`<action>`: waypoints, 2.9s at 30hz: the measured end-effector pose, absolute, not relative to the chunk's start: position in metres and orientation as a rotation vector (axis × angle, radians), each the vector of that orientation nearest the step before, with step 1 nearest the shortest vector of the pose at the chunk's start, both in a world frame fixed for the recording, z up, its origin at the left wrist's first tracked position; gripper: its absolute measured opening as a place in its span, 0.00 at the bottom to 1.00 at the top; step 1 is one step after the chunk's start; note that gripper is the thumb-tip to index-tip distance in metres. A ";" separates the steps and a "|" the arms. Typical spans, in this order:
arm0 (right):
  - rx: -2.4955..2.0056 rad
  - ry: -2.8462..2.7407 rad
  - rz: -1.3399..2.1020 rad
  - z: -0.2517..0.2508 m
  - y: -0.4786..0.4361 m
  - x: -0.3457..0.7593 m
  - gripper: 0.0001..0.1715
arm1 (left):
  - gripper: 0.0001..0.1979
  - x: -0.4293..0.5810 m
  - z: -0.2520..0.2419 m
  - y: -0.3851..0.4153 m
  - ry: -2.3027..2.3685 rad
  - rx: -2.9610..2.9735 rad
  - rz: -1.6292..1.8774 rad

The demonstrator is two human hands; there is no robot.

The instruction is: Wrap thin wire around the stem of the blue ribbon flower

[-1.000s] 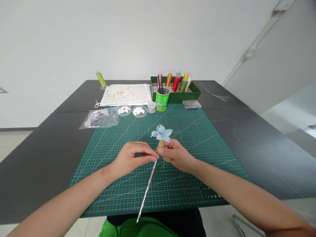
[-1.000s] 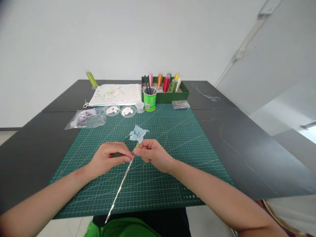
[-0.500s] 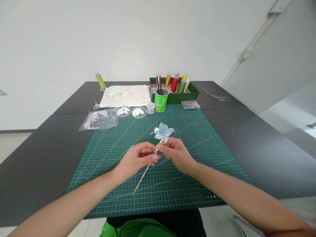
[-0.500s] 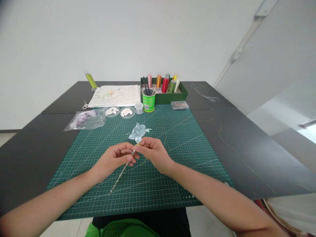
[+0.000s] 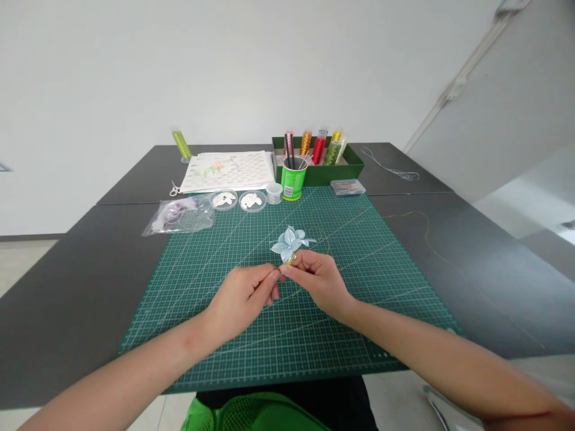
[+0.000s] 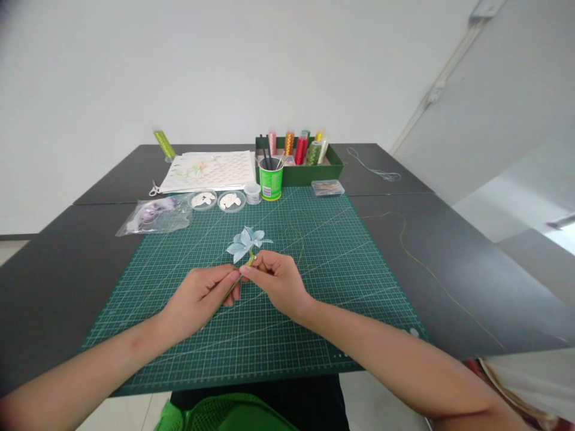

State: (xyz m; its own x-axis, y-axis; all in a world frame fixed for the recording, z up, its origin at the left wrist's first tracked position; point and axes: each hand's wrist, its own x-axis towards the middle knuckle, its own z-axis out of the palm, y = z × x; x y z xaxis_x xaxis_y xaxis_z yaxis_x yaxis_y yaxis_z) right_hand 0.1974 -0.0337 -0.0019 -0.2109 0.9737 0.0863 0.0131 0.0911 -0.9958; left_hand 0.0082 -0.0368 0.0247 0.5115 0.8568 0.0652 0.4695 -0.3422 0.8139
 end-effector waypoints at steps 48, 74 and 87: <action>-1.019 -1.432 1.318 -0.007 -0.030 0.203 0.21 | 0.24 -0.003 0.011 -0.014 0.816 1.397 0.518; -0.982 -1.299 1.467 0.003 -0.034 0.195 0.26 | 0.10 0.000 0.020 -0.015 0.760 1.240 0.743; -0.946 -1.212 1.540 0.007 -0.033 0.197 0.22 | 0.13 -0.004 0.023 -0.008 0.671 1.277 0.704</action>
State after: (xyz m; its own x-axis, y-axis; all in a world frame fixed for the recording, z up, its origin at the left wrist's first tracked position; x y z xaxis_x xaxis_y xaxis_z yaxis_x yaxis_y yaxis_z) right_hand 0.1972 -0.0332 0.0072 -0.2728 0.9617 -0.0246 -0.2019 -0.0822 -0.9759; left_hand -0.0042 -0.0084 0.0227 0.6203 0.7823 -0.0570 -0.0941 0.1464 0.9847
